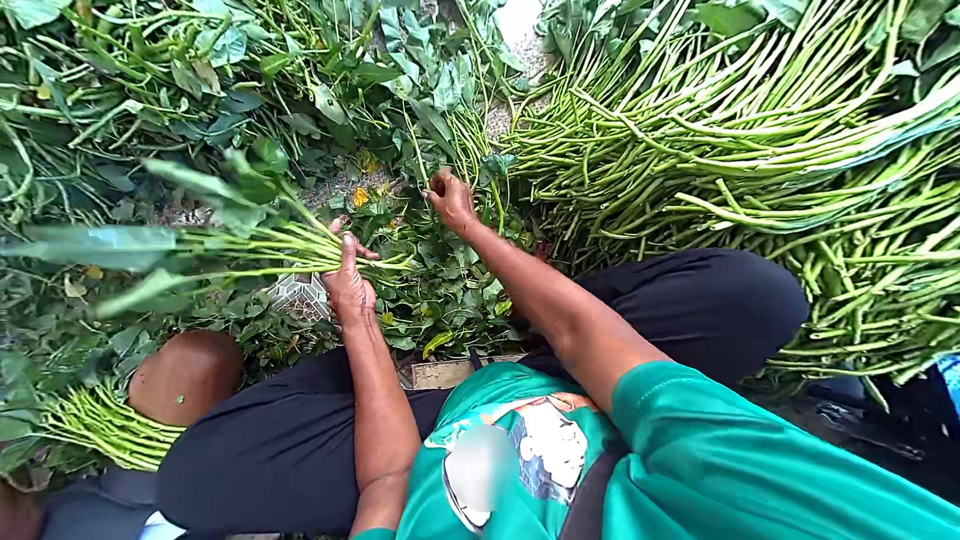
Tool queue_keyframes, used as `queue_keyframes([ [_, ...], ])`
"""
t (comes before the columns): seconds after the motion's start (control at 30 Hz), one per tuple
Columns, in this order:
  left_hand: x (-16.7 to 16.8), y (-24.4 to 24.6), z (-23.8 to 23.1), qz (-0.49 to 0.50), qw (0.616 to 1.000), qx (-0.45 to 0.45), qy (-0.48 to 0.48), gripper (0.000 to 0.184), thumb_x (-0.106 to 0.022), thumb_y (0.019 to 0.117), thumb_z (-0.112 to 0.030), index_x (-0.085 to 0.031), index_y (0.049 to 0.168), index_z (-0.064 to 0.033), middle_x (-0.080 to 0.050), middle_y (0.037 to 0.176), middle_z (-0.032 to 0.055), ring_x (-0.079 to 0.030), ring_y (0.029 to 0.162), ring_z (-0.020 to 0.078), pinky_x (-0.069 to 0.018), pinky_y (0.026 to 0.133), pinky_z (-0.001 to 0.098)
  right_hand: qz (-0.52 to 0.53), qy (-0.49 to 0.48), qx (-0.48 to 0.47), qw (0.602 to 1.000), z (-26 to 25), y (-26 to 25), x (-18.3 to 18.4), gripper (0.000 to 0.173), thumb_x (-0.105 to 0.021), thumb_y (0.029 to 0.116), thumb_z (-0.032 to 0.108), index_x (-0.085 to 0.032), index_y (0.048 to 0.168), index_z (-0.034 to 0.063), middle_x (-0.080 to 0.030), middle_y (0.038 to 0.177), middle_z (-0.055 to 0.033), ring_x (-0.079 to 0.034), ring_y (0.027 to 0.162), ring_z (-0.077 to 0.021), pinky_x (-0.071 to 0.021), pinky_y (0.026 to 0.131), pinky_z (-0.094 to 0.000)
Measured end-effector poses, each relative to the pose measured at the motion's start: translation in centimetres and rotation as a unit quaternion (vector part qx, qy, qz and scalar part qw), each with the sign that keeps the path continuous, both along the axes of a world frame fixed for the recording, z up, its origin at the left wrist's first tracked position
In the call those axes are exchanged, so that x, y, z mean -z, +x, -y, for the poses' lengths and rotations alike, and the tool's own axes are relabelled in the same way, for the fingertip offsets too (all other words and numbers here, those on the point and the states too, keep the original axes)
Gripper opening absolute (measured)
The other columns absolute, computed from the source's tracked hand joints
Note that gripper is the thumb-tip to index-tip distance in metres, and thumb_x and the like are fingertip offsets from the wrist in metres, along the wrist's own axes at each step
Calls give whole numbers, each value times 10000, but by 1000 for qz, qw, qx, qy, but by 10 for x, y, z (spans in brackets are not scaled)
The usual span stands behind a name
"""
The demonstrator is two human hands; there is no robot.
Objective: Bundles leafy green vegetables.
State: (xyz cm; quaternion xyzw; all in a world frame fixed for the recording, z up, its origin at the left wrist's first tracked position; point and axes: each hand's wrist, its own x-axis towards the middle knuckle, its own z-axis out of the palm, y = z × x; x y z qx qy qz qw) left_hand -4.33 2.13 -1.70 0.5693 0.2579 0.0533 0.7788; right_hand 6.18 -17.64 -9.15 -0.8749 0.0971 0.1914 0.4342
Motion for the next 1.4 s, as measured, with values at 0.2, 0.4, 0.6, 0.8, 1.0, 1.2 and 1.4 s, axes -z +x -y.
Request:
queue_keyframes([
  [0.2,15,3,12,-138,989,46,0,187,-547,1059,-86,-662,1162,19,-739,978,101,-710,759,165,-594,631,292,165,33,-172,971,-26,-90,-43,223,-718,949,203,-711,1028,-6,-703,1148,-187,-675,1084,-354,-469,965,-592],
  [0.4,11,-2,13,-145,987,57,29,173,-701,959,-51,-682,1123,1,-752,985,69,-713,936,134,-581,888,307,178,40,-286,941,-40,-94,-54,206,-712,932,122,-708,1072,-30,-734,1084,-191,-699,1054,-364,-439,1012,-609],
  [0.6,7,-1,9,-146,979,54,130,241,-724,953,-91,-644,1150,22,-741,945,55,-706,838,87,-584,828,273,133,63,-306,941,-33,-83,-74,292,-623,1011,150,-677,1242,-19,-733,1063,-208,-720,968,-381,-533,914,-575],
  [0.8,10,1,-7,-99,981,16,165,142,-686,974,-64,-678,1092,14,-735,847,32,-678,704,78,-579,729,248,131,41,-415,900,-25,-149,-85,199,-599,1005,137,-724,944,-5,-724,954,-183,-716,940,-368,-540,864,-587],
  [1.0,5,-1,-12,-63,982,108,142,153,-653,996,-72,-713,1118,-3,-737,849,18,-686,742,84,-583,759,253,162,27,-319,934,-7,-122,-77,330,-602,1038,308,-716,1246,79,-694,1161,-195,-672,1089,-378,-516,936,-576],
  [1.2,0,2,1,-32,994,44,92,145,-615,1013,-48,-659,1134,19,-735,870,45,-690,747,107,-587,774,266,81,38,-297,951,-17,-136,-69,353,-495,1086,281,-670,1019,-18,-704,894,-199,-705,874,-376,-510,830,-588],
  [1.4,3,1,-13,-56,993,-84,69,141,-621,1007,-31,-648,1136,19,-698,819,54,-662,679,115,-586,684,260,42,-10,-316,948,8,-180,-84,489,-458,1097,392,-650,882,-4,-638,678,-177,-687,686,-383,-534,632,-569],
])
